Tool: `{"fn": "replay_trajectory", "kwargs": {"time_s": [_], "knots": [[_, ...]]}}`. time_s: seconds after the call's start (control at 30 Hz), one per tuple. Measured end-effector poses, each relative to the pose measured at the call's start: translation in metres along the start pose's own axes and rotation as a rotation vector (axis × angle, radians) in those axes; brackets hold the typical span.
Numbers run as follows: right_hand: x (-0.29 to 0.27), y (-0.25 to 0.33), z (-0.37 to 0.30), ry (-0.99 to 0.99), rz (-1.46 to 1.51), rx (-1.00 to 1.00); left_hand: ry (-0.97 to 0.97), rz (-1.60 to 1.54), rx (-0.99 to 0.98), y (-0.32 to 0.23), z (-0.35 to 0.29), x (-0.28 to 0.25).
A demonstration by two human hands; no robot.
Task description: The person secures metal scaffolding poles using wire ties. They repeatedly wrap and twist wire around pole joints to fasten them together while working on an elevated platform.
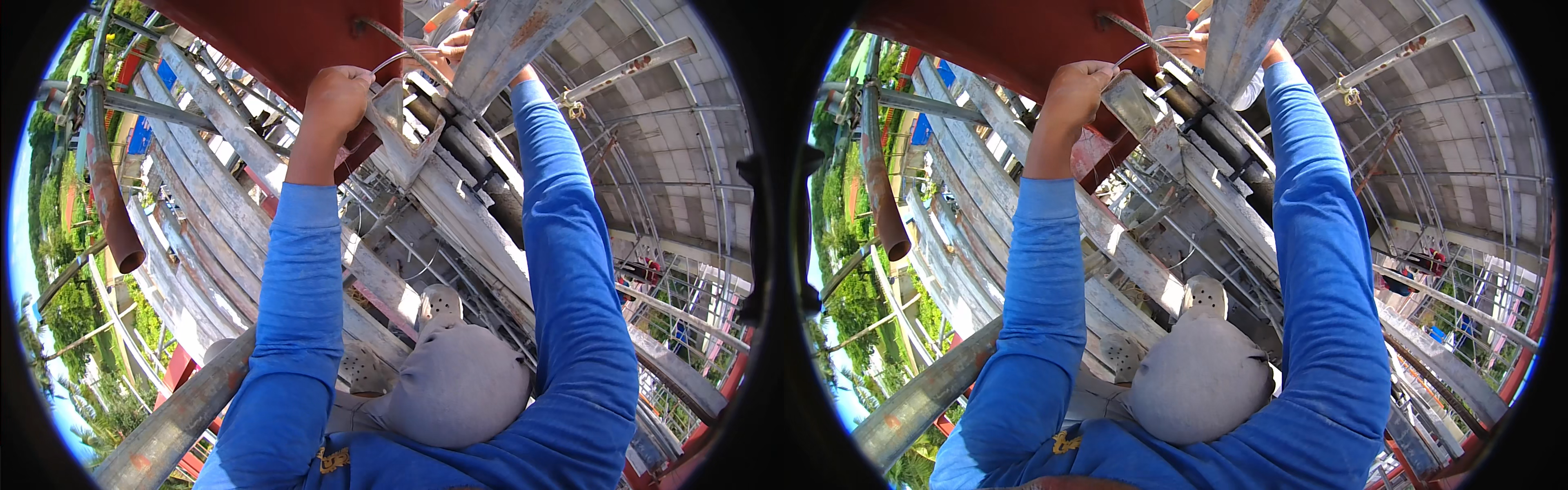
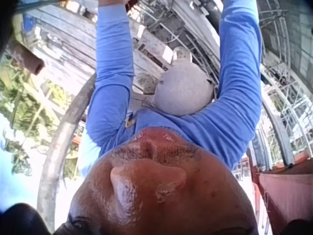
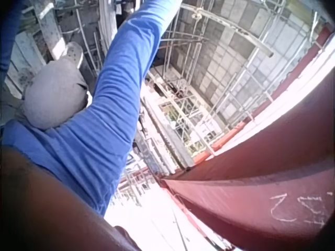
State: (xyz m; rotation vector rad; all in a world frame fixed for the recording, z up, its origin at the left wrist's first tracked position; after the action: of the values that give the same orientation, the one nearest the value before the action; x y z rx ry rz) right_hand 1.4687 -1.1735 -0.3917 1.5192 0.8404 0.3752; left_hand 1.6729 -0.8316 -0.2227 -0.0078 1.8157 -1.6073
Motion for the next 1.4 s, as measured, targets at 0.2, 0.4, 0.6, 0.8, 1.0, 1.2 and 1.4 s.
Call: {"fn": "replay_trajectory", "kwargs": {"time_s": [0.2,0.4,0.6,0.8,1.0,1.2,1.4], "knots": [[-0.02,0.019,-0.036,-0.13,-0.323,-0.269,-0.12,-0.613,-0.268,0.02,-0.068,0.002],[-0.015,0.033,-0.1,-0.083,-0.604,0.121,-0.224,-0.643,-0.133,0.054,-0.14,0.041],[-0.025,-0.006,-0.146,-0.135,-0.387,0.265,-0.221,-0.662,-0.064,0.018,-0.085,0.03],[-0.045,-0.017,-0.186,-0.375,-0.586,0.225,-0.083,-0.782,-0.171,0.062,-0.1,0.07],[-0.041,-0.037,-0.204,-0.398,-0.586,0.318,-0.217,-0.105,0.029,0.068,-0.163,0.072],[-0.021,-0.028,-0.23,-0.32,-0.666,0.593,-0.258,-0.301,0.008,0.115,-0.083,0.059],[-0.021,-0.04,-0.269,-0.184,-0.146,0.664,-0.127,-0.582,-0.216,0.121,-0.098,0.086]]}}
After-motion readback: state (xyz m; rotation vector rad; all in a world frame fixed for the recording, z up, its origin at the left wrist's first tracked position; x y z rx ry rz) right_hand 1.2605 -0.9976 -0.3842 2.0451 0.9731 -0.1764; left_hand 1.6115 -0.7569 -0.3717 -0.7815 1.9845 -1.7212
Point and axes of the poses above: each hand's wrist, its own z-axis towards the middle knuckle, its own x-axis out of the palm, y = z × x, the point moved 8 cm from there along z, towards the middle knuckle, and after that the axes turned 14 degrees about x, right-handed, at the moved point
